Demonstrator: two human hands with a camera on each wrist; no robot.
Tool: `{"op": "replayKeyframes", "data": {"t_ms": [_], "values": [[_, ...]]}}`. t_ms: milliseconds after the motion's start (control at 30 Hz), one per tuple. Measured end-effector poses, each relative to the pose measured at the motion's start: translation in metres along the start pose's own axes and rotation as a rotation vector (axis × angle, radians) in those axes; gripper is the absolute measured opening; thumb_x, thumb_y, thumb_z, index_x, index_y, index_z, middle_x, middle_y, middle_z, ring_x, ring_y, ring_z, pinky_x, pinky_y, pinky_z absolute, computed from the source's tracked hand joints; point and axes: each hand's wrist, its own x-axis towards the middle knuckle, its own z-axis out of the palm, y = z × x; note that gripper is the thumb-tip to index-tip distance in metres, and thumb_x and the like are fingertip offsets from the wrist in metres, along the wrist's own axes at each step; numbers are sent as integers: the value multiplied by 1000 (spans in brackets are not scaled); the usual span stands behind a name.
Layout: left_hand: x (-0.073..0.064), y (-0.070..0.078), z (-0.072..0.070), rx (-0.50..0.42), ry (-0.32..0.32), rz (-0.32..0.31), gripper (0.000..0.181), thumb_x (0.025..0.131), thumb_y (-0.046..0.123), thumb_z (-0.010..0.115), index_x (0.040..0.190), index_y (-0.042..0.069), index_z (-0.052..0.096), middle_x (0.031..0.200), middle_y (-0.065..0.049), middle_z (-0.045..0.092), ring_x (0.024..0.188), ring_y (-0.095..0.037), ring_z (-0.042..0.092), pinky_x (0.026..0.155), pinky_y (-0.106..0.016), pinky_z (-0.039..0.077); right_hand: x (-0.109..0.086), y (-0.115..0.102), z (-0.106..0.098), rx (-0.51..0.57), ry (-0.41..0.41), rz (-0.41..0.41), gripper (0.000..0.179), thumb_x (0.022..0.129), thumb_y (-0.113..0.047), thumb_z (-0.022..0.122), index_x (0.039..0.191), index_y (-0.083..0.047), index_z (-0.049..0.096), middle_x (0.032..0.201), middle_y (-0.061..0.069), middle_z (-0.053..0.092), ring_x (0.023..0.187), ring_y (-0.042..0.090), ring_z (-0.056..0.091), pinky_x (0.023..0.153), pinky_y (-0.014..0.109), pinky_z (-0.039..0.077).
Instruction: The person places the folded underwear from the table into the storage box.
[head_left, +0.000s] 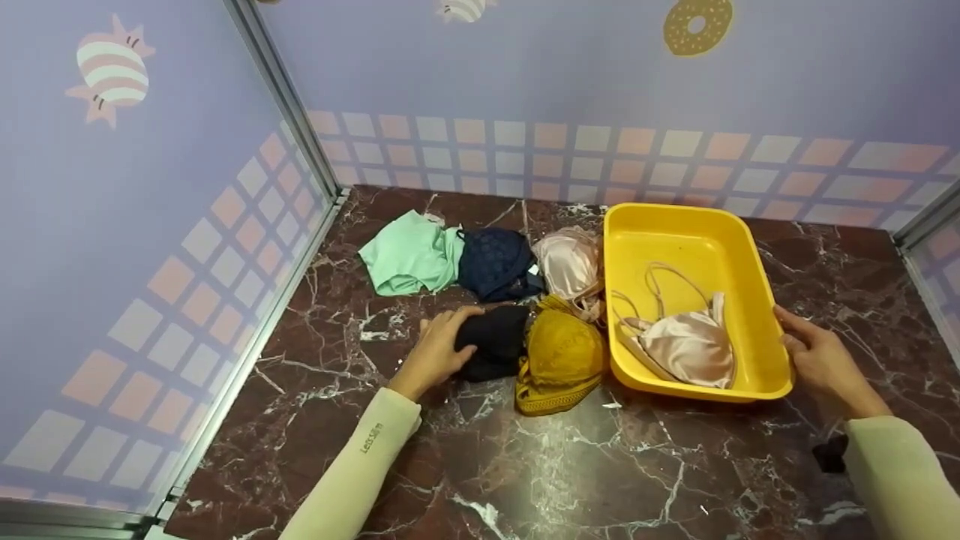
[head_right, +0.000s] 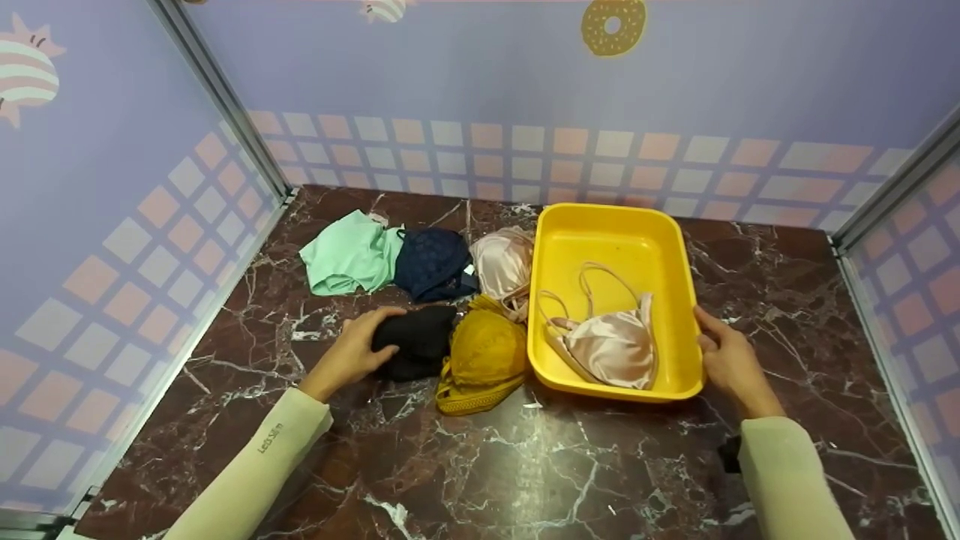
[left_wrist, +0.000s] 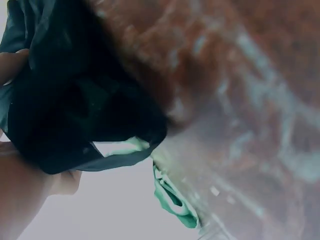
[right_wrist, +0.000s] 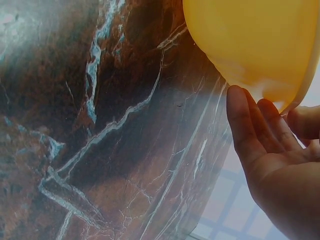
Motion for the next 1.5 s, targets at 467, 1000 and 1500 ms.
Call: {"op": "replayKeyframes", "data": {"t_ms": [467, 1000, 1500], "values": [[10, 14, -43, -108, 185, 42, 58, 81, 8, 74, 134, 17, 51, 129, -4, 55, 116, -21, 49, 82, -39, 30, -4, 2, -4, 33, 2, 22, 51, 104, -23, 33, 151, -12, 16, 147, 28, 25, 117, 37, 41, 69, 14, 45], [36, 75, -70, -189, 289, 196, 55, 83, 10, 71, 133, 20, 51, 126, -2, 55, 114, -15, 50, 86, -43, 32, -6, 7, -6, -2, 35, -11, 50, 103, -19, 35, 150, -10, 20, 145, 29, 28, 114, 33, 43, 68, 14, 43], [77, 128, -77, -204, 337, 356, 54, 82, 12, 71, 132, 18, 50, 126, 0, 55, 113, -11, 49, 83, -39, 32, 2, 1, -1, -12, 13, 9, 50, 103, -18, 35, 150, -13, 20, 146, 29, 26, 112, 35, 44, 68, 13, 41]]}}
